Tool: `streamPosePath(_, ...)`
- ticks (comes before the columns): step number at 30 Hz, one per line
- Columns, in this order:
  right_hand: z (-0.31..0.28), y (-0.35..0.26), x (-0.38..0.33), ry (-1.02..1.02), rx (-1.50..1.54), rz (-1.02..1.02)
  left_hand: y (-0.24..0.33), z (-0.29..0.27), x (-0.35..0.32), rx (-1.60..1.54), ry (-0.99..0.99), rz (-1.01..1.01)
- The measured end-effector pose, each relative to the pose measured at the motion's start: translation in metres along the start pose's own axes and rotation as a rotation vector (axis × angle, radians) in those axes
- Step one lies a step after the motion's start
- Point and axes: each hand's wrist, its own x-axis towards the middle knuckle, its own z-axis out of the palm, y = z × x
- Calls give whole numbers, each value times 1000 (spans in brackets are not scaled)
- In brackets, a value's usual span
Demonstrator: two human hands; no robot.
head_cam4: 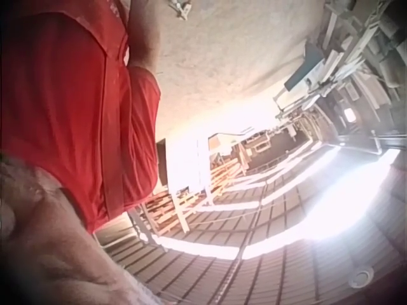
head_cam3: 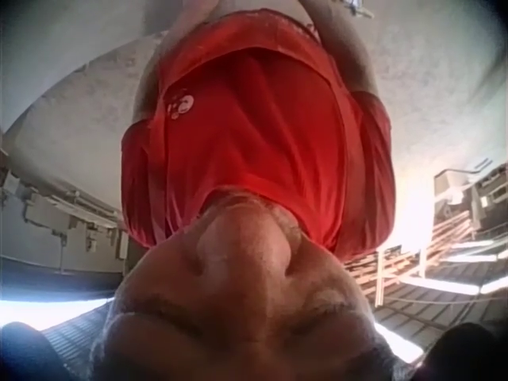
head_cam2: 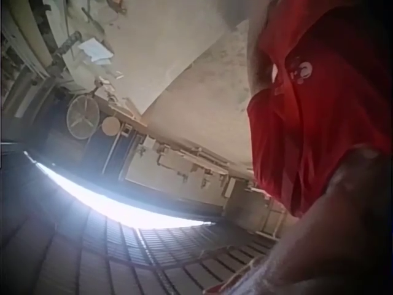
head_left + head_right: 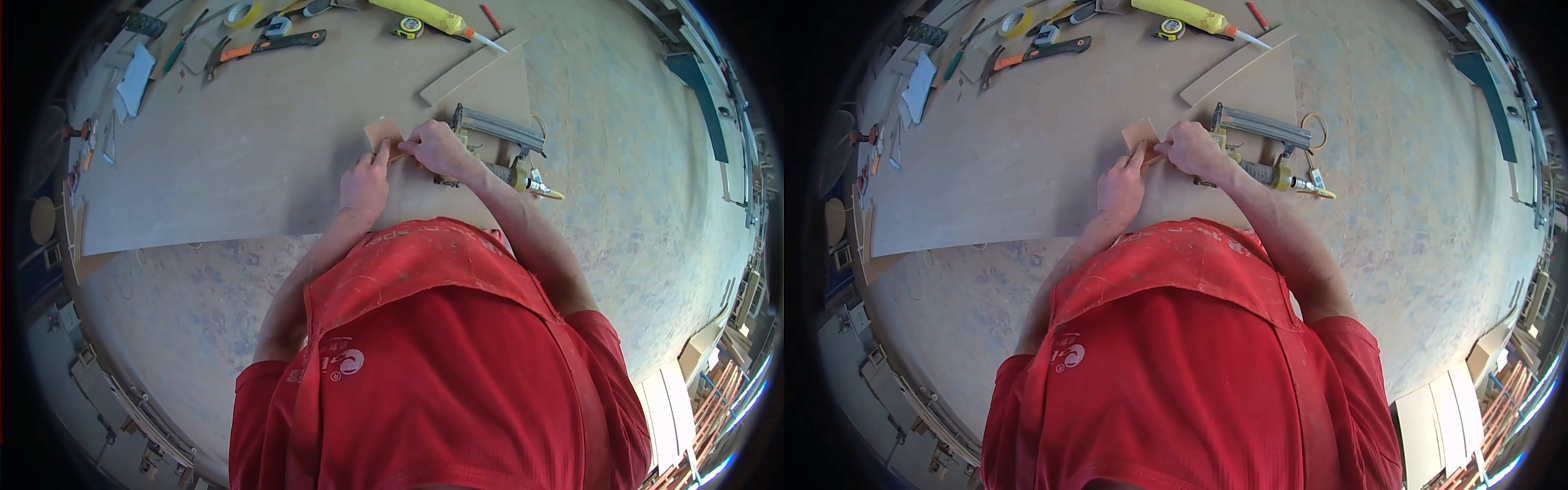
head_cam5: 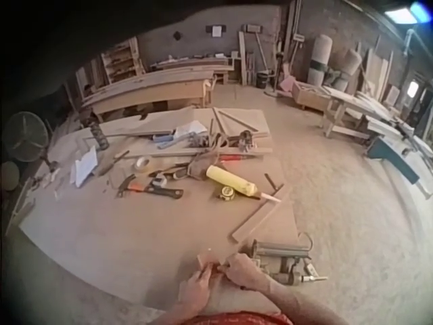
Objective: Measure, cut, and join small wooden blocks using a sliding table saw and a pneumatic nail gun.
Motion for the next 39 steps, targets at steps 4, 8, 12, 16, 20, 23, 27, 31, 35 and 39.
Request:
streamPosePath(4, -2, -5, 1, -63, 14, 72, 2, -3, -1, 53, -8, 12)
streamPosePath(8, 0, -3, 4, -90, -24, 61, 3, 2, -1, 80, 11, 23)
streamPosePath(12, -2, -6, 4, -108, -7, 79, -3, 3, 0, 54, 14, 48)
streamPosePath(16, -1, -5, 3, -111, 24, 104, -6, 5, 1, 17, 16, 62)
streamPosePath(20, -2, -5, 3, -107, 12, 84, -7, 4, 2, -17, 22, 52)
streamPosePath(23, -1, -4, 3, -107, 17, 83, -5, 1, 2, -26, 13, 49)
streamPosePath(27, 2, 0, 2, -104, 59, 100, -4, 0, 1, -14, 8, 58)
streamPosePath(31, 2, 1, 3, -95, 98, 108, -5, 0, 2, -13, 11, 62)
streamPosePath(35, 2, 3, 4, -100, 115, 122, 1, -8, 4, -5, -22, 21)
streamPosePath(39, 2, 1, 3, -96, 117, 110, 10, -22, 14, 60, 41, 49)
